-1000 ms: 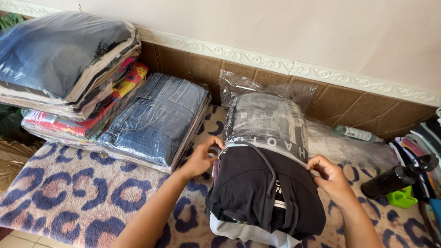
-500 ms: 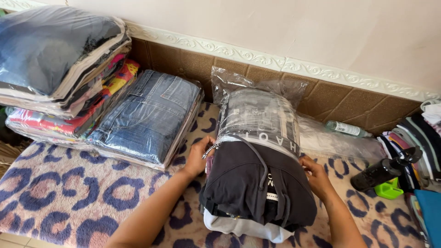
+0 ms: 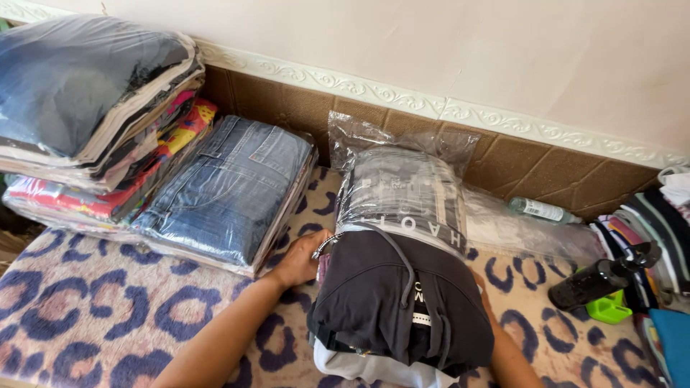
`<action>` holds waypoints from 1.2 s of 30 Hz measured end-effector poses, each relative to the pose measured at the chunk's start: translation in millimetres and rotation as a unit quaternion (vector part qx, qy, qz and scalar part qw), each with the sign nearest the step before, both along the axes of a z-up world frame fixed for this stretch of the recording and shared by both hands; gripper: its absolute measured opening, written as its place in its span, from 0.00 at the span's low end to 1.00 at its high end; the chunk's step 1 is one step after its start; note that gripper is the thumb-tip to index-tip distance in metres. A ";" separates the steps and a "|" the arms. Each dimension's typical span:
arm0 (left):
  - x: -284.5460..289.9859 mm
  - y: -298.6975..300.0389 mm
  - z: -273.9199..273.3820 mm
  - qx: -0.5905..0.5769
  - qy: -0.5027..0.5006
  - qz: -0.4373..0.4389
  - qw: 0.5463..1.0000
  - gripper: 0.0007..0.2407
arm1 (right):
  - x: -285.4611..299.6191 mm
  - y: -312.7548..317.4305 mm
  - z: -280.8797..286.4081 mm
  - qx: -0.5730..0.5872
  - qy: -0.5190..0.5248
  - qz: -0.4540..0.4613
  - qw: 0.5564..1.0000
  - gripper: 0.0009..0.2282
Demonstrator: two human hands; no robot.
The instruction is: The person places a folded black garment into a clear plastic bag and seals it. They then use a green tape dispenser to apply adhesive tape to the bag, securing the package.
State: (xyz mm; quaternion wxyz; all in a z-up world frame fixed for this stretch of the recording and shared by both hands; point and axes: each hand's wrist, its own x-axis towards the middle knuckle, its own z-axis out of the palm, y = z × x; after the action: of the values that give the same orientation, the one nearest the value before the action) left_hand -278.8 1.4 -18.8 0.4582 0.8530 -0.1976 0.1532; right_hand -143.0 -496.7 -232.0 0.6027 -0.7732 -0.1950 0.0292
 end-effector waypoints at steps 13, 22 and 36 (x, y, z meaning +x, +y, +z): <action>3.4 -15.5 -14.9 -0.304 -0.049 0.072 0.949 0.17 | -40.0 30.7 147.6 0.052 0.101 -0.050 0.992 0.33; 3.0 10.0 41.7 -0.281 0.070 -0.111 0.951 0.14 | -69.9 53.8 235.6 0.173 0.187 0.131 0.958 0.09; -20.7 -4.7 133.8 0.158 0.179 -0.014 0.971 0.11 | -114.3 107.0 327.9 -0.283 -0.326 -0.023 0.902 0.14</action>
State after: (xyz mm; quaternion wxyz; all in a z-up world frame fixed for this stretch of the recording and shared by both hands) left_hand -299.4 -3.3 114.9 0.3474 0.9253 -0.1465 -0.0416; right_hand -257.3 -389.7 96.0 0.2614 -0.8820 -0.3461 -0.1842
